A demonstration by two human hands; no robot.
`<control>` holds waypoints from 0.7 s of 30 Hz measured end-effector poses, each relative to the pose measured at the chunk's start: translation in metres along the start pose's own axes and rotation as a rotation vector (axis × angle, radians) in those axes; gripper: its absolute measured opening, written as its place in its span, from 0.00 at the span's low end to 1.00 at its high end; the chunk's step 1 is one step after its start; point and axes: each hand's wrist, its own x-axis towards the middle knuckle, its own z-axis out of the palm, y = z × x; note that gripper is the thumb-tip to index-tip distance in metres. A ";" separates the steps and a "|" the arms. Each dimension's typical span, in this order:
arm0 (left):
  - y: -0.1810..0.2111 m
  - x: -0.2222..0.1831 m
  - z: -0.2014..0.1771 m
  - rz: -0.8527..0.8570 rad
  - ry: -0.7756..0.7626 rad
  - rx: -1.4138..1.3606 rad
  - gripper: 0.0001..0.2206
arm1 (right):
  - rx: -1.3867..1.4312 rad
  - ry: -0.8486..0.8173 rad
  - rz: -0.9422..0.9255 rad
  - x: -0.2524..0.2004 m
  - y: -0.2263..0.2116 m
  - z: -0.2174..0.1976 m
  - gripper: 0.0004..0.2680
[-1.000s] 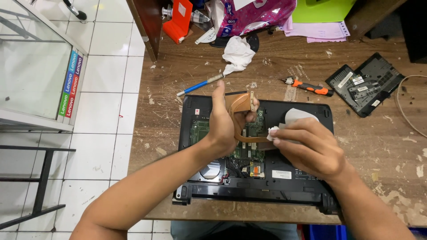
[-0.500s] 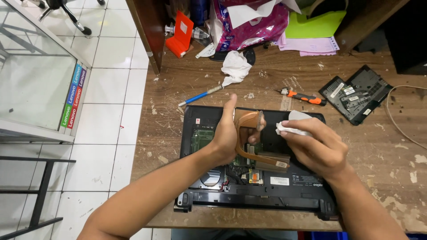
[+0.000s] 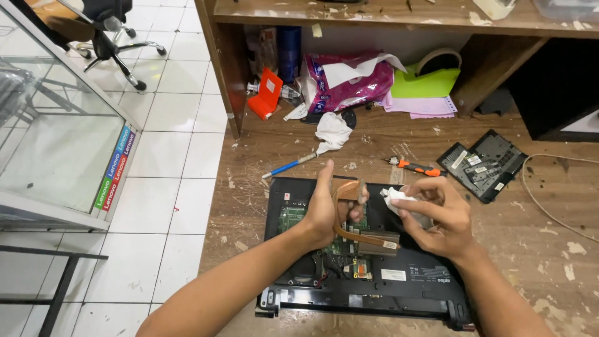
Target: The person uses a screwdriver to remove screws from a laptop's internal components. They detach a copper heat sink from the motherboard, wipe it with a tissue, and then reposition it back onto the laptop.
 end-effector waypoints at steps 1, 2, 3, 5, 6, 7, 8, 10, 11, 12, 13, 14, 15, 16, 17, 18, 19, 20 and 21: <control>-0.003 0.003 -0.001 0.011 0.003 0.002 0.43 | 0.005 -0.001 -0.010 0.006 -0.009 0.000 0.04; -0.005 0.006 -0.003 0.003 0.001 -0.015 0.43 | 0.031 -0.014 -0.027 0.012 -0.018 0.000 0.06; -0.007 0.007 -0.006 -0.001 0.005 -0.035 0.43 | 0.062 -0.030 -0.046 0.019 -0.026 0.001 0.07; 0.008 0.001 0.013 0.000 0.048 -0.001 0.41 | 0.093 -0.127 -0.096 0.024 -0.043 0.001 0.09; 0.016 -0.003 0.020 -0.016 0.084 0.032 0.39 | 0.112 -0.219 -0.135 0.027 -0.052 0.003 0.11; 0.002 0.008 0.016 0.011 0.116 0.024 0.39 | 0.146 -0.234 -0.156 0.028 -0.056 0.003 0.11; -0.010 0.020 0.009 0.027 0.090 -0.050 0.39 | 0.125 -0.305 -0.174 0.030 -0.060 0.003 0.10; -0.027 0.038 -0.002 0.086 0.112 -0.132 0.39 | 0.155 -0.394 -0.226 0.031 -0.064 0.004 0.10; -0.035 0.045 -0.005 0.090 0.090 -0.130 0.41 | 0.092 -0.454 -0.193 0.030 -0.065 0.003 0.12; -0.041 0.053 -0.008 0.094 0.068 -0.126 0.43 | 0.027 -0.514 -0.164 0.029 -0.065 0.002 0.15; -0.049 0.061 -0.011 0.126 0.104 -0.134 0.43 | 0.064 -0.530 -0.192 0.031 -0.071 0.006 0.15; -0.057 0.069 -0.014 0.155 0.086 -0.126 0.44 | 0.022 -0.522 -0.168 0.033 -0.078 0.009 0.13; -0.064 0.080 -0.016 0.185 0.065 -0.117 0.45 | -0.024 -0.516 -0.145 0.035 -0.084 0.011 0.11; -0.061 0.078 -0.017 0.218 0.098 -0.124 0.45 | 0.009 -0.533 -0.175 0.030 -0.083 0.013 0.11; -0.060 0.077 -0.015 0.181 0.148 -0.067 0.46 | -0.107 -0.600 -0.038 0.023 -0.082 0.013 0.14; -0.059 0.077 -0.013 0.142 0.198 -0.012 0.46 | -0.227 -0.660 0.096 0.016 -0.081 0.013 0.17; -0.060 0.080 -0.017 0.166 0.220 -0.020 0.46 | -0.209 -0.673 0.070 0.007 -0.055 0.014 0.17; -0.061 0.085 -0.021 0.191 0.157 -0.005 0.48 | -0.234 -0.758 -0.021 0.000 -0.027 0.017 0.19; -0.064 0.089 -0.024 0.209 0.092 0.013 0.50 | -0.263 -0.838 -0.108 -0.009 -0.001 0.019 0.21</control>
